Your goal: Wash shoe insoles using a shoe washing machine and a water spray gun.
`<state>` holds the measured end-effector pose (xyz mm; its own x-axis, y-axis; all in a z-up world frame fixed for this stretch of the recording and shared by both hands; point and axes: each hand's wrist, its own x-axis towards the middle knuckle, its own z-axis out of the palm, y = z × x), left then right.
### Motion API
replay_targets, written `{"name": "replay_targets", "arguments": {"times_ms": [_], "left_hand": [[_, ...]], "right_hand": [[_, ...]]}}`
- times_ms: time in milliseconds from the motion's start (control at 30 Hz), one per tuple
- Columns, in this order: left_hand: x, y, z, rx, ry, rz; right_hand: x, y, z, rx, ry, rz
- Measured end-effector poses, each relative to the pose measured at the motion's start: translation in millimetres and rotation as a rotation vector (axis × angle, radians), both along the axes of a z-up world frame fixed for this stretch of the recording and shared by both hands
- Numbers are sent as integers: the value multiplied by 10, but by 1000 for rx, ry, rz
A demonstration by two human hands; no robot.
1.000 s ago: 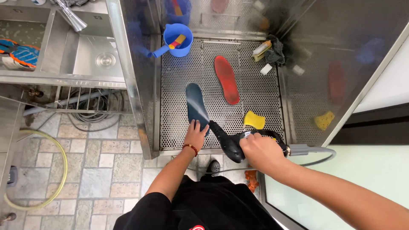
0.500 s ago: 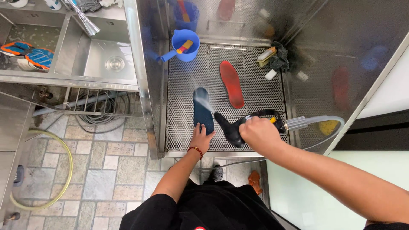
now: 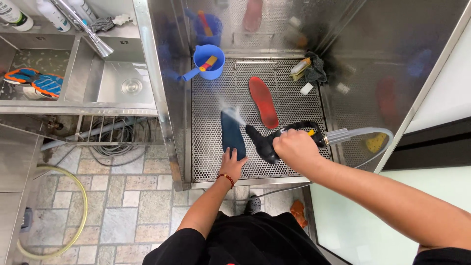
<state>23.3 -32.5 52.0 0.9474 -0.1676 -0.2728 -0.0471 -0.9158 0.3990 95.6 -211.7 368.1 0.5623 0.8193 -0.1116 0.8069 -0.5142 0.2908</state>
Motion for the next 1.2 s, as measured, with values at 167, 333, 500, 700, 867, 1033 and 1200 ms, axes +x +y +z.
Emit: {"name": "replay_targets", "arguments": {"times_ms": [167, 333, 500, 700, 867, 1033, 1200], "left_hand": [[36, -3, 31, 29, 17, -28], [19, 25, 32, -6, 6, -17], [31, -5, -82, 47, 11, -34], [-28, 32, 338, -54, 50, -12], [-3, 228, -374, -93, -220, -4], [386, 516, 618, -514, -354, 391], [856, 957, 1077, -1251, -255, 513]], "right_hand": [[-159, -23, -50, -39, 62, 87], [4, -71, 8, 40, 1, -36], [-282, -196, -88, -77, 138, 40], [-61, -537, -121, 121, 60, -250], [-305, -916, -37, 244, 202, -521], [-714, -1296, -187, 479, 313, -816], [-1068, -1652, -620, 498, 368, -1019]]}}
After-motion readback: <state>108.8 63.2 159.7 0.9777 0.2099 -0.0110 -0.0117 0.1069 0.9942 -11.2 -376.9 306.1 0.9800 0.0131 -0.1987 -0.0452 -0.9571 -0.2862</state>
